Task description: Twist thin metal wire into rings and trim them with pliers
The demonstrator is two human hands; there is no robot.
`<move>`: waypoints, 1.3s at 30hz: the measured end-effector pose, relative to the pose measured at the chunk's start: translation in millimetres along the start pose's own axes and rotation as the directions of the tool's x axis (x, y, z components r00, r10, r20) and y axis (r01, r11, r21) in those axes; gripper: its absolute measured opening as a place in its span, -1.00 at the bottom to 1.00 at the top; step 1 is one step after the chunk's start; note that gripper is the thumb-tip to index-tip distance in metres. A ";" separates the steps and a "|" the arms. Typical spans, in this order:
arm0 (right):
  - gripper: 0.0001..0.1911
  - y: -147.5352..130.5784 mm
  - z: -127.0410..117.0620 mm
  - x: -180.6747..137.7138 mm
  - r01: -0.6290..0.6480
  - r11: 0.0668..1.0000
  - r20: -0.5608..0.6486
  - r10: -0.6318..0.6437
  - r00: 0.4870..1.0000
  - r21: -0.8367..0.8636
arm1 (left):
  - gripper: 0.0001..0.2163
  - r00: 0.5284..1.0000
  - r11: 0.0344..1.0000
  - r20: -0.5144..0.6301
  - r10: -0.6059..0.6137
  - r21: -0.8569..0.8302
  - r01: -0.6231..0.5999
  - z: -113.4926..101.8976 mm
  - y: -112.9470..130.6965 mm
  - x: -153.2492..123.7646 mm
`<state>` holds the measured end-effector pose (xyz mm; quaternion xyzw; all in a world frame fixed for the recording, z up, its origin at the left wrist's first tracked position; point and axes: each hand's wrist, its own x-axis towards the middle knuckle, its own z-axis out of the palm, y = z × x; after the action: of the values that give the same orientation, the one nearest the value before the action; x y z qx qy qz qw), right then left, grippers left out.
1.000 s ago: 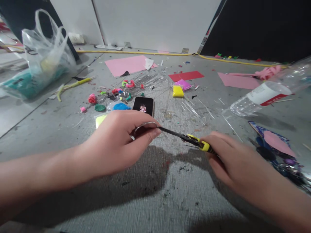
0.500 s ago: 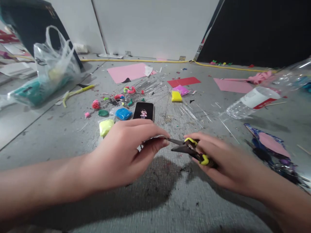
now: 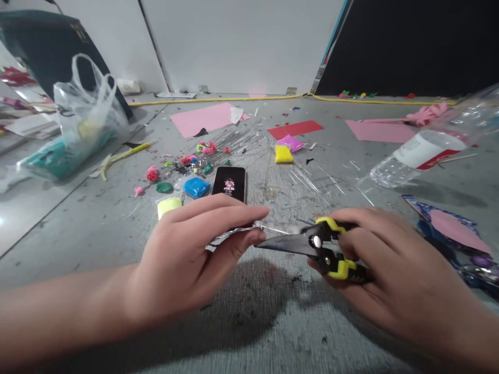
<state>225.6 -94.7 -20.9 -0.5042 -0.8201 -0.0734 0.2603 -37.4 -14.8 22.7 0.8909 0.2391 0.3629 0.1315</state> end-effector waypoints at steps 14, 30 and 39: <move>-0.80 -6.8 -7.8 1.0 0.061 0.982 -0.049 -0.071 0.996 -0.180 | -0.81 0.997 0.991 0.067 -0.043 -0.122 0.051 0.5 7.7 -1.9; -0.90 -10.8 -9.8 -1.7 0.074 0.957 -0.001 -0.078 0.997 -0.279 | -0.84 0.994 0.989 0.076 -0.076 -0.122 0.085 1.9 11.2 -1.9; -0.93 -8.4 -11.0 -14.1 0.061 0.968 0.020 -0.058 0.998 -0.244 | -0.80 0.998 0.972 0.015 -0.056 -0.226 0.058 2.2 12.2 -2.9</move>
<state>227.3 -114.0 -17.4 -0.5082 -0.8211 -0.1783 0.1887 -33.6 -26.9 24.4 0.8645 0.2210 0.3800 0.2438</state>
